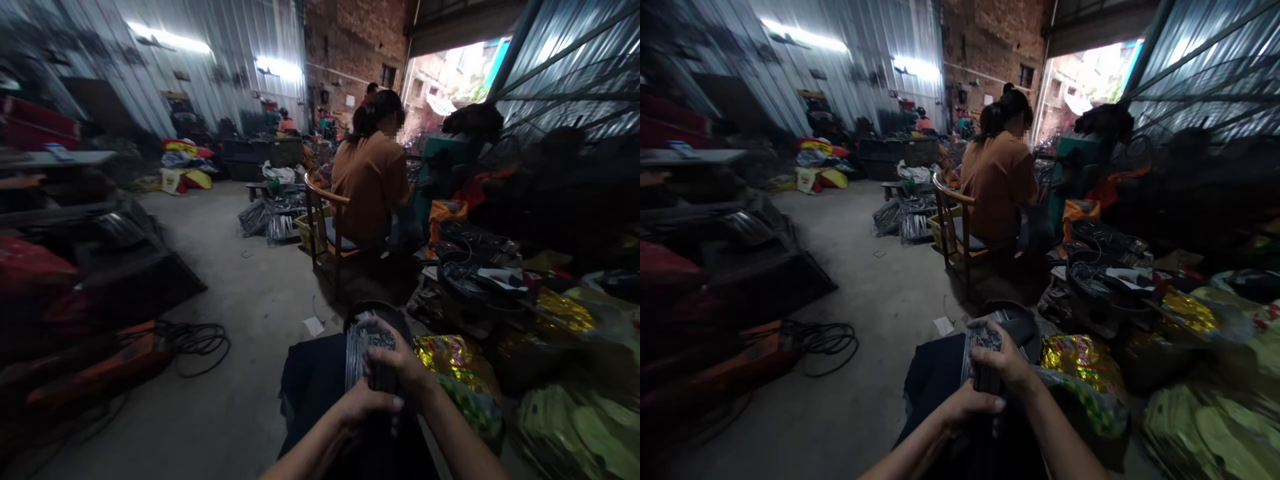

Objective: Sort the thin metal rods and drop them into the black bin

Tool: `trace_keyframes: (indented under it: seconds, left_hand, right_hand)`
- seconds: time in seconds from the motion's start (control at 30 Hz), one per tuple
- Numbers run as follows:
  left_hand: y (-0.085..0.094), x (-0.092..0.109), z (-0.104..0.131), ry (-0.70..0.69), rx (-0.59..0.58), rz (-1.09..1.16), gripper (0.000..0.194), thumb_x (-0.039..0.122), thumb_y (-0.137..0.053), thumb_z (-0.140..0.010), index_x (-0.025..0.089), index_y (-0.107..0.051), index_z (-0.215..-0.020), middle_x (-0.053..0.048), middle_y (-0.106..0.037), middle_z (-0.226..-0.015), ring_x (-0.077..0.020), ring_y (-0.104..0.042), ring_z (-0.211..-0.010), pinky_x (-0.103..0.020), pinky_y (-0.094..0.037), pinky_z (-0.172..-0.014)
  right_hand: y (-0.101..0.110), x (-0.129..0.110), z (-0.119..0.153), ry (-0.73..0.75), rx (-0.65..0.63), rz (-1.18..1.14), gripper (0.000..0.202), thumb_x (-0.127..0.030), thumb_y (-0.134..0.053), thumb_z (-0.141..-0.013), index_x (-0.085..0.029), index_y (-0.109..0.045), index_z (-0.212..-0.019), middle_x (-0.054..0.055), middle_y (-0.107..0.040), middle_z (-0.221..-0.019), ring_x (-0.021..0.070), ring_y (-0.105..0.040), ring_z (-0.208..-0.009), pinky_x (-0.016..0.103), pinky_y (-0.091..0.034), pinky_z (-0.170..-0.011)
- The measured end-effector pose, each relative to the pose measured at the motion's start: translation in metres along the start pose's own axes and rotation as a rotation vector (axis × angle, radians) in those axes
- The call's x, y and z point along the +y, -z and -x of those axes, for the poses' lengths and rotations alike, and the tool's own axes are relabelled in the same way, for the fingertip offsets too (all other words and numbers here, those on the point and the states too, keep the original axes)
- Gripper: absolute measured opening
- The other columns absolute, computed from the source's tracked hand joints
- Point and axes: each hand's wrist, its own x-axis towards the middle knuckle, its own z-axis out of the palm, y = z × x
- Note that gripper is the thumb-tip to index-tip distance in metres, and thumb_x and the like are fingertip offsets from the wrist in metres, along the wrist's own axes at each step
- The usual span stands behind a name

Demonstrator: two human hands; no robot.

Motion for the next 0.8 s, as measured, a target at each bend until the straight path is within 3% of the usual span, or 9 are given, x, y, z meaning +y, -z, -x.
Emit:
trace_keyframes:
  seconds: [0.07,0.17,0.33,0.47,0.57,0.7,0.8]
  left_hand:
    - [0.001,-0.007,0.002,0.007,0.013,-0.001,0.055,0.025,-0.085,-0.056,0.011,-0.066,-0.105,-0.008,-0.068,-0.075,-0.0199,-0.065,-0.061,-0.035,-0.053,-0.066]
    - [0.001,-0.012,0.009,-0.05,0.021,-0.054,0.069,0.027,-0.089,-0.049,0.012,-0.066,-0.112,-0.012,-0.071,-0.091,-0.0283,-0.068,-0.085,-0.041,-0.052,-0.082]
    - [-0.009,-0.009,0.026,-0.141,0.037,-0.392,0.081,0.028,-0.089,-0.055,0.019,-0.057,-0.129,-0.012,-0.062,-0.127,-0.0337,-0.051,-0.124,-0.046,-0.038,-0.107]
    - [-0.011,-0.006,0.027,-0.071,0.061,-0.339,0.078,0.037,-0.087,-0.058,0.018,-0.057,-0.128,-0.014,-0.063,-0.126,-0.0369,-0.053,-0.123,-0.051,-0.039,-0.105]
    - [-0.01,-0.007,0.023,-0.04,0.006,-0.288,0.071,0.037,-0.086,-0.06,0.018,-0.061,-0.123,-0.014,-0.066,-0.12,-0.0376,-0.057,-0.119,-0.053,-0.04,-0.104]
    - [-0.005,-0.012,0.016,-0.058,0.039,-0.339,0.072,0.033,-0.088,-0.056,0.019,-0.062,-0.122,-0.013,-0.066,-0.12,-0.0357,-0.058,-0.117,-0.052,-0.041,-0.104]
    - [0.001,-0.016,0.005,-0.08,0.108,-0.37,0.078,0.034,-0.088,-0.056,0.017,-0.058,-0.126,-0.015,-0.064,-0.123,-0.0348,-0.056,-0.119,-0.05,-0.04,-0.105]
  right_hand:
    - [-0.004,0.006,0.006,-0.032,0.06,-0.031,0.048,-0.041,-0.076,-0.075,-0.022,-0.053,-0.113,-0.003,-0.061,-0.068,0.0138,-0.06,-0.055,0.023,-0.048,-0.052]
    - [-0.006,0.008,0.014,-0.032,0.049,-0.098,0.044,-0.047,-0.071,-0.077,-0.02,-0.055,-0.108,0.002,-0.066,-0.076,0.0162,-0.065,-0.061,0.024,-0.049,-0.055]
    - [-0.011,0.004,0.026,0.027,-0.058,-0.155,0.054,-0.043,-0.078,-0.071,-0.019,-0.056,-0.113,0.006,-0.069,-0.083,0.0171,-0.067,-0.065,0.029,-0.051,-0.064]
    - [-0.011,0.01,0.026,0.076,0.073,-0.084,0.048,-0.036,-0.083,-0.067,-0.019,-0.058,-0.104,0.002,-0.067,-0.076,0.0141,-0.064,-0.063,0.026,-0.051,-0.062]
    - [-0.008,0.014,0.025,0.103,0.068,-0.019,0.043,-0.036,-0.083,-0.068,-0.019,-0.06,-0.1,0.0,-0.065,-0.072,0.0133,-0.062,-0.06,0.024,-0.05,-0.057]
    - [0.001,0.011,0.028,0.098,-0.026,-0.059,0.053,-0.039,-0.078,-0.074,-0.018,-0.054,-0.117,0.005,-0.069,-0.079,0.0174,-0.067,-0.062,0.028,-0.052,-0.058]
    - [0.01,0.014,0.023,0.083,0.007,-0.159,0.062,-0.04,-0.079,-0.072,-0.02,-0.048,-0.123,0.006,-0.07,-0.086,0.0181,-0.068,-0.064,0.027,-0.052,-0.057]
